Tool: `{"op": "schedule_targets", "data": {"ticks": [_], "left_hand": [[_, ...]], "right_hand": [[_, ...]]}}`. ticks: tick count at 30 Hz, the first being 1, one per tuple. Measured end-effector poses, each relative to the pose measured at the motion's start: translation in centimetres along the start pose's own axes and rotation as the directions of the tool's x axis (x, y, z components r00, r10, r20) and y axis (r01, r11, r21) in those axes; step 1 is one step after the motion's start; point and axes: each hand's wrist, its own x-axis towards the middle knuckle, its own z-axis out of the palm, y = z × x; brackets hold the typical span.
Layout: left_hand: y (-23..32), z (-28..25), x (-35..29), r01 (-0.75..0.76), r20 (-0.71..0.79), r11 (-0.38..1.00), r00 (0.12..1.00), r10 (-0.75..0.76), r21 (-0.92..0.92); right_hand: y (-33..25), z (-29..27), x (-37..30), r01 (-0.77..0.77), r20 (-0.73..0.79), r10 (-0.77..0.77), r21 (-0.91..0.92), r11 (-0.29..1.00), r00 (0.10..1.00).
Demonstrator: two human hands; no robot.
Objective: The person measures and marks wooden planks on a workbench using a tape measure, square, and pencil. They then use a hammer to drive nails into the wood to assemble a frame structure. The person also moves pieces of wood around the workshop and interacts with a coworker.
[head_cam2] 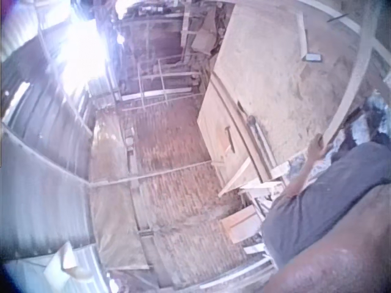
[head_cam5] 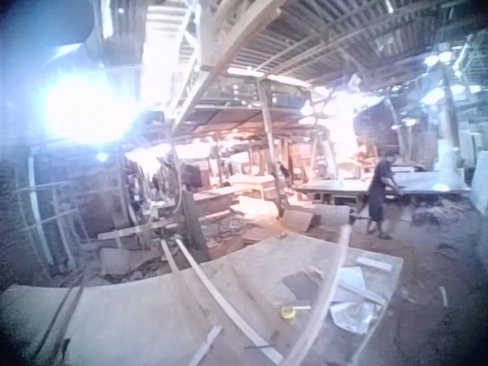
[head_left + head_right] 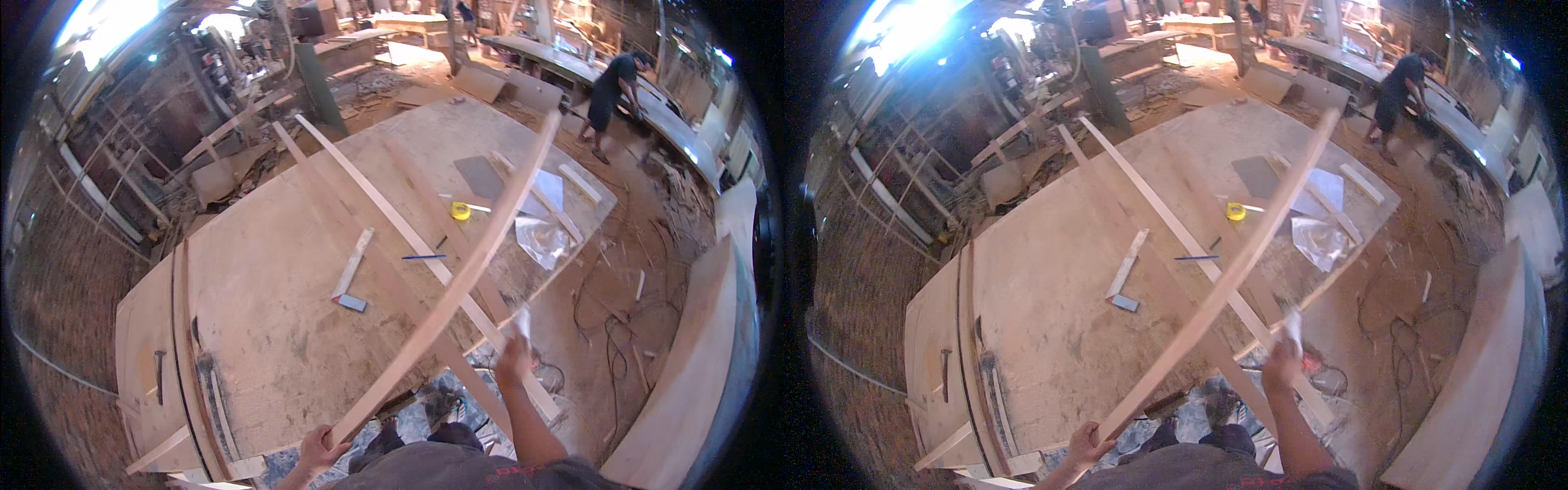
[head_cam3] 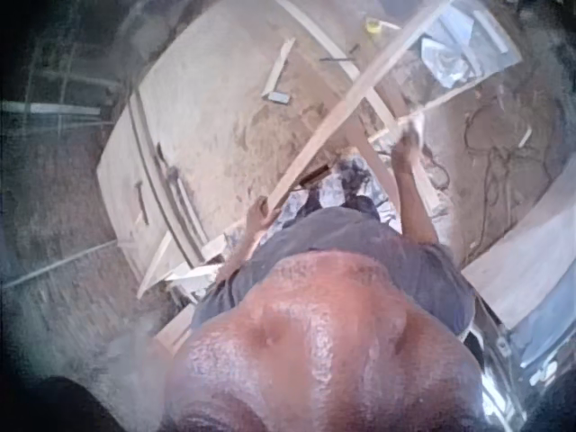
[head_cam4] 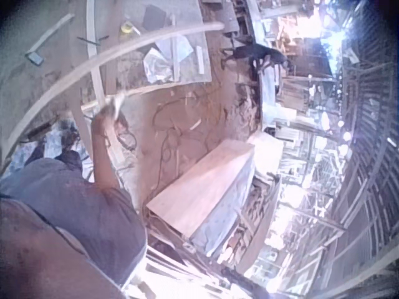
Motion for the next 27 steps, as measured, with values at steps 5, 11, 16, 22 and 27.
{"op": "schedule_targets", "data": {"ticks": [5,11,16,22,27], "left_hand": [[1.2,1.5,3.1,-0.096,-0.104,0.958,0.992,0.069,-0.271],[1.9,-1.6,7.9,-0.243,-0.14,0.904,0.968,0.206,-0.352],[-0.9,-1.0,10.4,-0.203,-0.026,0.869,0.976,0.214,-0.452],[2.8,3.2,9.7,-0.118,0.063,0.757,0.977,0.205,-0.642],[9.2,6.2,8.5,-0.168,0.054,0.735,0.962,0.268,-0.656]], "right_hand": [[-7.1,4.6,4.0,0.207,0.289,-0.196,-0.01,0.978,0.937],[-11.1,-0.2,-2.9,0.182,0.197,-0.181,0.017,0.983,0.964],[-7.2,-7.9,-19.3,-0.068,0.035,0.067,0.018,0.998,0.997],[0.7,-12.3,-44.6,-0.647,-0.028,0.65,-0.131,0.751,0.76],[7.4,-13.4,-64.8,-0.787,0.219,0.881,-0.397,0.472,0.418]]}}
